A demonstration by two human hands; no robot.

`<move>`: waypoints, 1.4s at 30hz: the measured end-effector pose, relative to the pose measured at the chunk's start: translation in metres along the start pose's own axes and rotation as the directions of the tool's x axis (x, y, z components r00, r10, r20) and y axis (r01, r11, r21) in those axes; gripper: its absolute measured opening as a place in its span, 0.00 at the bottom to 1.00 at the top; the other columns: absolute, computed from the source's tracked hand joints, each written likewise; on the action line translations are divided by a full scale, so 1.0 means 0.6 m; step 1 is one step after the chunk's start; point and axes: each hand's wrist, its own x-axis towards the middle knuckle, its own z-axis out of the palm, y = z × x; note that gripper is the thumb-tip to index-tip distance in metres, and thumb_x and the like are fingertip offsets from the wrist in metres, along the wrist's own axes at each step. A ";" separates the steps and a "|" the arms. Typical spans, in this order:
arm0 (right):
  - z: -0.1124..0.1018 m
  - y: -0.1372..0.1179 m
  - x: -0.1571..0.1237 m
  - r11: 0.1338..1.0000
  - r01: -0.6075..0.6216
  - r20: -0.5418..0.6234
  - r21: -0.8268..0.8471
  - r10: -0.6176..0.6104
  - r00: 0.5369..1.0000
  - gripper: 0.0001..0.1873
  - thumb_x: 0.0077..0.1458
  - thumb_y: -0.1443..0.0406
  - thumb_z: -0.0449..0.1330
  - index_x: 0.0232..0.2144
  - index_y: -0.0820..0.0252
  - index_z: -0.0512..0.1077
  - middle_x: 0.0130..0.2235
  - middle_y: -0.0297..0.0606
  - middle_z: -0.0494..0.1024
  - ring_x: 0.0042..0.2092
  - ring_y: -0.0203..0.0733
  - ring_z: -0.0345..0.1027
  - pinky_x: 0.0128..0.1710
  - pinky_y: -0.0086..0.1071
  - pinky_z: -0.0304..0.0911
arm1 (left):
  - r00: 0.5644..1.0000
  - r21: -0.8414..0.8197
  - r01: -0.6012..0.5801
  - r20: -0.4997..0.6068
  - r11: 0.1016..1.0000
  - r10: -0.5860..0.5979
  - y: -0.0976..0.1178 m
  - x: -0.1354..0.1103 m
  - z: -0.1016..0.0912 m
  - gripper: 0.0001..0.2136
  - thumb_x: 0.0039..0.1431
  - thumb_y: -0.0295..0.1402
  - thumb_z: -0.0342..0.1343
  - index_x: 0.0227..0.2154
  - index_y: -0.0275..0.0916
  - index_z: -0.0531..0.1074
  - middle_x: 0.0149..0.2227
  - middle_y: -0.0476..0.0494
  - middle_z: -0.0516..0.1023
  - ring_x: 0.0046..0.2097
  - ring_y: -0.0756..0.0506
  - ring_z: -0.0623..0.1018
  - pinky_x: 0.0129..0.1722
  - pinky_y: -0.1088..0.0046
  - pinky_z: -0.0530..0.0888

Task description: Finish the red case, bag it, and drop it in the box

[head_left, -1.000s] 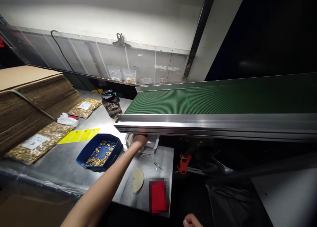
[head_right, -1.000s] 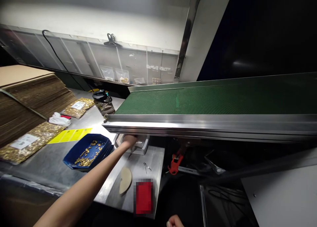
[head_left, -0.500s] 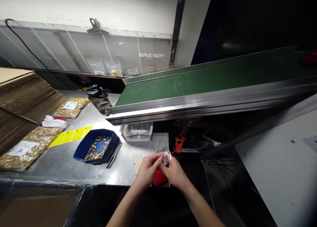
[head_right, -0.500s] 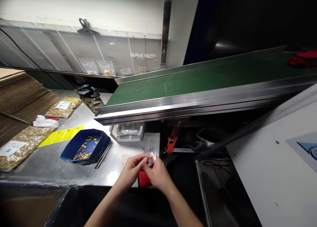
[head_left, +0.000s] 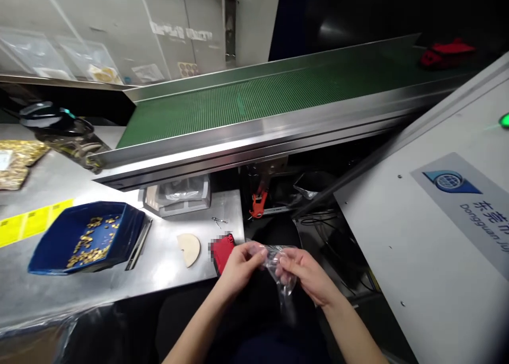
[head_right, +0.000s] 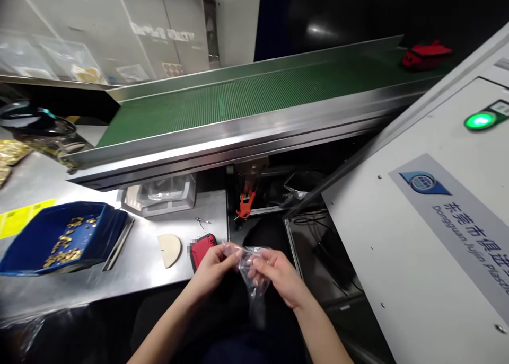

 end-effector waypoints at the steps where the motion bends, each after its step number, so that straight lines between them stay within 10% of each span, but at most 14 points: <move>1: -0.011 0.006 -0.003 1.000 0.017 -0.102 -0.011 -0.018 0.995 0.20 0.57 0.52 0.71 0.38 0.64 0.79 0.31 0.37 0.80 0.29 0.31 0.69 0.32 0.25 0.64 | 0.998 0.011 -0.009 -0.066 1.000 0.010 -0.006 0.002 0.007 0.18 0.60 0.48 0.65 0.35 0.35 0.79 0.29 0.45 0.76 0.30 0.47 0.74 0.33 0.72 0.70; 4: -0.034 0.022 -0.013 0.999 0.004 -0.253 0.038 0.006 0.967 0.22 0.55 0.51 0.72 0.44 0.61 0.79 0.36 0.36 0.82 0.33 0.32 0.71 0.36 0.25 0.65 | 0.982 0.026 -0.032 -0.186 0.999 0.036 -0.015 -0.001 0.016 0.18 0.62 0.46 0.64 0.47 0.39 0.75 0.28 0.52 0.71 0.30 0.49 0.70 0.32 0.74 0.67; 10: -0.045 0.023 -0.030 0.987 -0.160 -0.137 0.016 0.161 0.977 0.28 0.50 0.47 0.73 0.41 0.65 0.81 0.38 0.47 0.85 0.34 0.40 0.77 0.34 0.30 0.67 | 0.951 0.099 -0.072 -0.293 0.993 0.098 -0.017 -0.001 -0.008 0.23 0.64 0.44 0.62 0.57 0.42 0.67 0.28 0.54 0.66 0.29 0.48 0.68 0.30 0.74 0.68; 14: -0.035 0.022 -0.015 0.990 -0.134 -0.172 -0.046 0.124 0.977 0.28 0.48 0.46 0.73 0.38 0.65 0.80 0.37 0.48 0.85 0.33 0.41 0.78 0.32 0.31 0.67 | 0.825 0.477 -0.127 -0.435 0.870 0.360 -0.012 -0.016 -0.001 0.23 0.62 0.41 0.64 0.57 0.45 0.66 0.39 0.47 0.71 0.37 0.44 0.73 0.38 0.68 0.73; 19: 0.001 0.038 0.015 0.983 -0.047 -0.224 -0.176 0.006 0.975 0.24 0.46 0.47 0.74 0.30 0.61 0.76 0.27 0.38 0.82 0.29 0.43 0.76 0.29 0.32 0.66 | 0.948 0.578 -0.249 -0.018 0.777 0.317 -0.013 -0.049 0.068 0.19 0.58 0.41 0.69 0.50 0.46 0.72 0.46 0.41 0.76 0.47 0.37 0.76 0.47 0.61 0.76; 24: 0.005 0.034 0.018 0.987 -0.001 -0.223 -0.163 -0.036 0.974 0.24 0.54 0.46 0.69 0.38 0.62 0.80 0.36 0.45 0.85 0.37 0.48 0.79 0.37 0.36 0.70 | 0.858 0.678 -0.222 -0.206 0.701 0.471 -0.023 -0.056 0.073 0.23 0.61 0.37 0.67 0.56 0.44 0.67 0.50 0.37 0.72 0.52 0.34 0.75 0.51 0.56 0.75; 30: 0.002 0.032 0.016 0.992 -0.040 -0.154 -0.120 0.021 0.988 0.24 0.52 0.46 0.71 0.35 0.63 0.80 0.32 0.40 0.83 0.35 0.44 0.77 0.36 0.33 0.69 | 0.920 0.671 -0.346 0.104 0.656 0.379 -0.023 -0.061 0.064 0.10 0.66 0.32 0.61 0.48 0.45 0.71 0.42 0.43 0.75 0.44 0.40 0.76 0.45 0.64 0.75; 38: -0.004 0.054 0.015 0.939 -0.043 -0.145 -0.341 -0.007 0.989 0.25 0.50 0.44 0.70 0.29 0.59 0.71 0.28 0.38 0.80 0.30 0.43 0.76 0.27 0.30 0.64 | 0.977 0.525 -0.168 -0.023 0.834 0.212 -0.032 -0.053 0.072 0.16 0.64 0.29 0.60 0.53 0.45 0.67 0.39 0.48 0.77 0.38 0.44 0.77 0.40 0.68 0.74; 42: -0.013 0.033 0.006 0.737 -0.116 -0.300 -0.666 -0.123 0.946 0.23 0.56 0.48 0.66 0.22 0.56 0.65 0.23 0.33 0.75 0.27 0.39 0.70 0.27 0.29 0.58 | 0.939 0.637 -0.124 -0.173 0.761 0.298 -0.026 -0.055 0.038 0.10 0.67 0.28 0.52 0.49 0.43 0.70 0.34 0.48 0.74 0.34 0.45 0.75 0.38 0.67 0.72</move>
